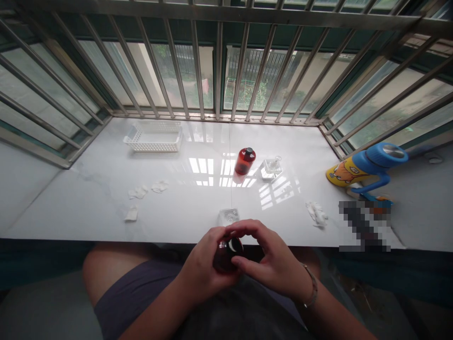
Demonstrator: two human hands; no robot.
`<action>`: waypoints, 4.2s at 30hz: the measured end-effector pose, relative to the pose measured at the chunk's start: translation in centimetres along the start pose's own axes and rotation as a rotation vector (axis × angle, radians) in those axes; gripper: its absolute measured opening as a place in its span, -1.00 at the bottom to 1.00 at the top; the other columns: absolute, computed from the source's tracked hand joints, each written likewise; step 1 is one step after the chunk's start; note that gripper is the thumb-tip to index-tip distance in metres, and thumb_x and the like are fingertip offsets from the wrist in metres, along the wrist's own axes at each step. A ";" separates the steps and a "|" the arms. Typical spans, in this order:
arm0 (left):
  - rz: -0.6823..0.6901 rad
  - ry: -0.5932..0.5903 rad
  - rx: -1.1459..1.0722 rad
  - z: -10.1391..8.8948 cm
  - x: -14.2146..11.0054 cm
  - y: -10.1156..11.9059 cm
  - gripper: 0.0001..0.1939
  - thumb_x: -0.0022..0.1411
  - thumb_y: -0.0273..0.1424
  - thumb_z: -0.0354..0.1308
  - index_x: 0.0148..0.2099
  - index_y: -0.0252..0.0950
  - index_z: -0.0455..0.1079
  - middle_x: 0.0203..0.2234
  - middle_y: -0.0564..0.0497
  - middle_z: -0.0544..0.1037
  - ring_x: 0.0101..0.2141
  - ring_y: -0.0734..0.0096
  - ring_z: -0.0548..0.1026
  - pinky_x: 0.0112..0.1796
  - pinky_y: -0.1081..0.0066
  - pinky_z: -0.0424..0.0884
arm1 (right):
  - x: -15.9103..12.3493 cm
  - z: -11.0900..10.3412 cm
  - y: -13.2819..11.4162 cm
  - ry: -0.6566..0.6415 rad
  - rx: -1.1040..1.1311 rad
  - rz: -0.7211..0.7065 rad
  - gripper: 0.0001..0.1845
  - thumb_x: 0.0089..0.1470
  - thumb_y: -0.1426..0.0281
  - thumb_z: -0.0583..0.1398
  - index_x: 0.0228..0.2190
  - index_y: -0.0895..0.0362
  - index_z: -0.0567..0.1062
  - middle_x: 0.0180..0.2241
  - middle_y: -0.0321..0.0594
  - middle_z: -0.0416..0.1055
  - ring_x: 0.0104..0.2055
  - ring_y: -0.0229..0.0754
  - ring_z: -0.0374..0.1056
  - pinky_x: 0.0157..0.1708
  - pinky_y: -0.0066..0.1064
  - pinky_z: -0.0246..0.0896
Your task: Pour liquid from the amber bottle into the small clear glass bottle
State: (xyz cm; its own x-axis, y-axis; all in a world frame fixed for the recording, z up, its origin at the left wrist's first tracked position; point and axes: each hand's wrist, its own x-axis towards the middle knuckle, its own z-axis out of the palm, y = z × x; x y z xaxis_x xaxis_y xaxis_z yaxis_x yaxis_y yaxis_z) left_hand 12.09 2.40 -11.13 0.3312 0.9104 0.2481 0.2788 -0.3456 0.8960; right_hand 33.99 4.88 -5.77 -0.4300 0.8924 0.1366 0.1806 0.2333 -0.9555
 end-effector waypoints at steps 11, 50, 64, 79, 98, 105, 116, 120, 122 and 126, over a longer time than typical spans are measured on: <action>0.026 0.005 0.036 0.1 0.0 -0.3 -0.15 0.14 -0.48 0.45 0.40 -0.08 0.20 0.17 -0.10 0.51 0.11 0.10 0.59 0.12 0.17 0.57 | -0.1 -0.5 0.1 -0.034 0.035 0.007 -0.44 0.26 0.48 0.36 0.21 -0.10 0.43 0.11 -0.22 0.52 0.13 -0.11 0.49 0.19 -0.22 0.44; 0.028 0.024 0.077 0.3 0.2 -0.1 -0.21 0.17 -0.47 0.41 0.38 -0.11 0.22 0.15 -0.13 0.53 0.08 0.08 0.61 0.08 0.16 0.61 | -0.5 0.1 -0.3 0.053 -0.085 -0.057 -0.54 0.26 0.46 0.34 0.15 -0.04 0.47 0.09 -0.12 0.52 0.12 -0.02 0.48 0.13 -0.14 0.49; 0.047 0.038 0.157 0.8 0.0 -0.6 -0.23 0.19 -0.46 0.39 0.38 -0.15 0.21 0.13 -0.14 0.52 0.07 0.10 0.60 0.07 0.15 0.62 | -0.4 0.8 0.6 0.173 -0.321 -0.226 -0.83 0.33 0.37 0.38 -0.04 0.01 0.63 -0.13 -0.14 0.56 -0.14 -0.10 0.55 -0.15 -0.28 0.59; 0.085 0.064 0.124 0.6 -0.1 -0.6 -0.16 0.23 -0.46 0.39 0.46 -0.06 0.16 0.18 -0.14 0.50 0.08 0.12 0.61 0.04 0.18 0.64 | -0.5 0.2 0.8 0.132 -0.346 -0.283 -0.89 0.34 0.38 0.36 -0.10 0.01 0.58 -0.05 -0.09 0.56 -0.05 -0.06 0.56 -0.08 -0.23 0.62; 0.108 0.095 0.234 1.2 -0.6 -1.5 -0.21 0.29 -0.40 0.43 0.42 -0.14 0.12 0.25 -0.22 0.50 0.20 0.04 0.57 0.16 0.08 0.61 | -0.6 1.3 1.6 0.200 -0.308 -0.100 -0.77 0.29 0.32 0.42 -0.22 0.02 0.46 -0.16 -0.22 0.60 -0.15 -0.10 0.56 -0.16 -0.28 0.47; -0.206 -0.109 0.068 -0.6 0.0 0.0 -0.12 0.08 -0.41 0.56 0.34 0.00 0.22 0.16 0.03 0.56 0.07 0.19 0.62 0.09 0.25 0.59 | -0.6 0.1 1.9 0.083 -0.248 -0.185 -0.80 0.32 0.36 0.40 -0.21 0.02 0.45 -0.03 -0.21 0.64 -0.04 -0.13 0.59 -0.05 -0.31 0.50; -0.347 -0.412 -0.285 -3.0 0.5 -0.8 -0.02 0.02 -0.27 0.63 0.39 -0.05 0.20 0.20 -0.04 0.51 0.13 0.11 0.57 0.14 0.25 0.50 | -0.9 -1.2 2.2 -0.138 -0.039 -0.239 -0.78 0.31 0.52 0.37 -0.11 0.00 0.51 0.10 -0.25 0.63 0.14 -0.17 0.57 0.15 -0.33 0.50; -0.329 -0.373 -0.273 -3.1 0.2 -1.0 0.03 0.04 -0.26 0.62 0.43 -0.03 0.14 0.27 -0.08 0.47 0.23 0.06 0.52 0.22 0.22 0.47 | -0.9 -1.0 2.5 -0.118 -0.043 -0.235 -0.74 0.32 0.54 0.35 -0.06 -0.01 0.52 0.14 -0.22 0.61 0.18 -0.16 0.56 0.18 -0.34 0.49; -0.321 -0.317 -0.218 -2.9 0.2 -0.9 0.02 0.07 -0.26 0.60 0.44 -0.02 0.11 0.28 -0.08 0.47 0.23 0.08 0.53 0.23 0.21 0.48 | -0.8 -0.7 2.5 -0.077 -0.083 -0.243 -0.74 0.32 0.54 0.34 -0.05 0.00 0.51 0.16 -0.18 0.59 0.18 -0.15 0.55 0.17 -0.33 0.49; -0.338 -0.178 0.013 -2.0 0.2 -0.5 -0.06 0.10 -0.35 0.53 0.42 0.00 0.15 0.21 -0.04 0.55 0.12 0.11 0.61 0.13 0.20 0.56 | -0.6 0.4 2.5 0.052 -0.192 -0.194 -0.75 0.26 0.39 0.43 -0.12 0.03 0.50 0.06 -0.11 0.57 0.06 -0.10 0.56 0.02 -0.31 0.53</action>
State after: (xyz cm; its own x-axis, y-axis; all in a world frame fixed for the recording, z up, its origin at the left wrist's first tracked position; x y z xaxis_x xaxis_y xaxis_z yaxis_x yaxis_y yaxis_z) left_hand 10.21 3.24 -10.77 0.3692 0.9202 -0.1296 0.4098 -0.0360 0.9115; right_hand 34.31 4.76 -8.31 -0.4284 0.8410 0.3304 0.2659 0.4668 -0.8434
